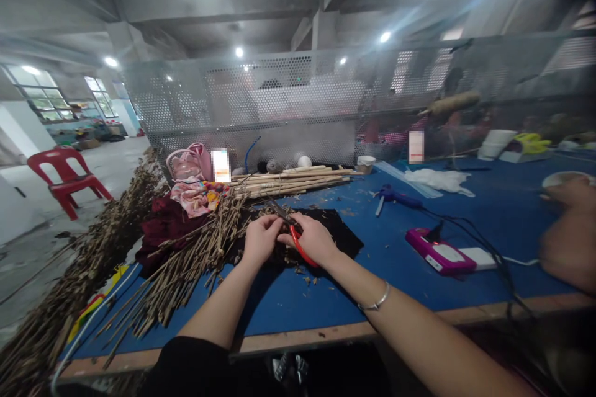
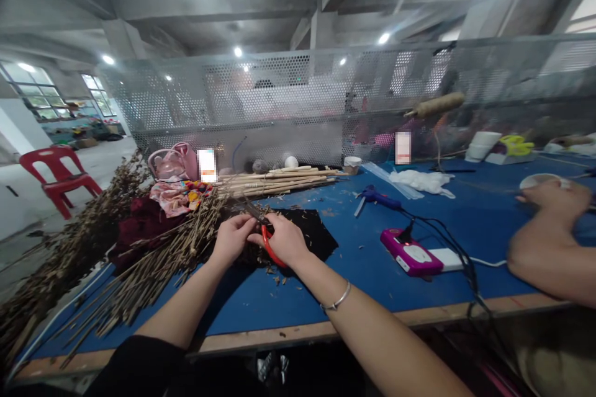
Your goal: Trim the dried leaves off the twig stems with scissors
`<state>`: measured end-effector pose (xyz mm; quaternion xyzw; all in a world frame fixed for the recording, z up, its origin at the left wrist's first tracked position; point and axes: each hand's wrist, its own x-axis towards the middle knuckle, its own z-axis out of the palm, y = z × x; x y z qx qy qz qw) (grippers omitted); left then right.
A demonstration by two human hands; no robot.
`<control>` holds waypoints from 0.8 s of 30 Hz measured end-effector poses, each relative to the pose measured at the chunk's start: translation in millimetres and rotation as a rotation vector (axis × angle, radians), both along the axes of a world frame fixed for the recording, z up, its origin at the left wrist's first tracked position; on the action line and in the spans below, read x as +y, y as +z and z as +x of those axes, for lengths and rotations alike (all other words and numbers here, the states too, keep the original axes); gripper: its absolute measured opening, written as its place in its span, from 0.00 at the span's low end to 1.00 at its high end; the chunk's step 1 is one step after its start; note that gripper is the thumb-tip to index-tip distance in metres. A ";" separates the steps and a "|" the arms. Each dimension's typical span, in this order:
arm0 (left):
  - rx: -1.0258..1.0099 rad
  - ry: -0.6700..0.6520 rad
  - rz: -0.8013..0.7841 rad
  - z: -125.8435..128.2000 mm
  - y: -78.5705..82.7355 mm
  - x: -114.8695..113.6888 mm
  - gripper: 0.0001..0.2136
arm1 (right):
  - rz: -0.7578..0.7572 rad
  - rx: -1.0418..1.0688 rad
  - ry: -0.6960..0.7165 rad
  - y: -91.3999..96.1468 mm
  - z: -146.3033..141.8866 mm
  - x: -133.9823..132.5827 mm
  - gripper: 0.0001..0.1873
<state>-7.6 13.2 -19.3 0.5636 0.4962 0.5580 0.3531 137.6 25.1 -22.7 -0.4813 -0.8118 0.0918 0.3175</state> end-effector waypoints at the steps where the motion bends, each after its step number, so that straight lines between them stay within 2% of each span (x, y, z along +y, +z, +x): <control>1: -0.016 0.006 -0.010 -0.4 -0.5 0.7 0.10 | -0.011 -0.008 -0.001 0.8 0.1 -0.3 0.22; 6: -0.030 0.021 0.000 -2.2 -3.2 4.0 0.10 | -0.026 -0.068 -0.044 3.5 0.1 -3.2 0.27; 9: -0.014 -0.006 0.016 -2.6 -4.1 4.2 0.11 | -0.007 -0.069 -0.022 2.9 -0.1 -3.6 0.29; 15: 0.006 -0.013 0.030 -2.5 -1.5 2.0 0.11 | -0.010 -0.021 0.006 0.8 -0.4 -0.7 0.24; 19: 0.026 -0.026 -0.034 -2.2 -1.0 1.3 0.13 | -0.017 -0.027 -0.011 1.7 -0.4 -0.5 0.21; 22: 0.047 -0.017 -0.071 -2.6 -1.5 1.4 0.14 | -0.028 -0.054 -0.048 2.3 0.0 -0.9 0.22; 24: 0.066 0.006 -0.041 -3.3 -1.3 1.3 0.13 | -0.025 -0.063 -0.039 2.5 0.4 -1.5 0.25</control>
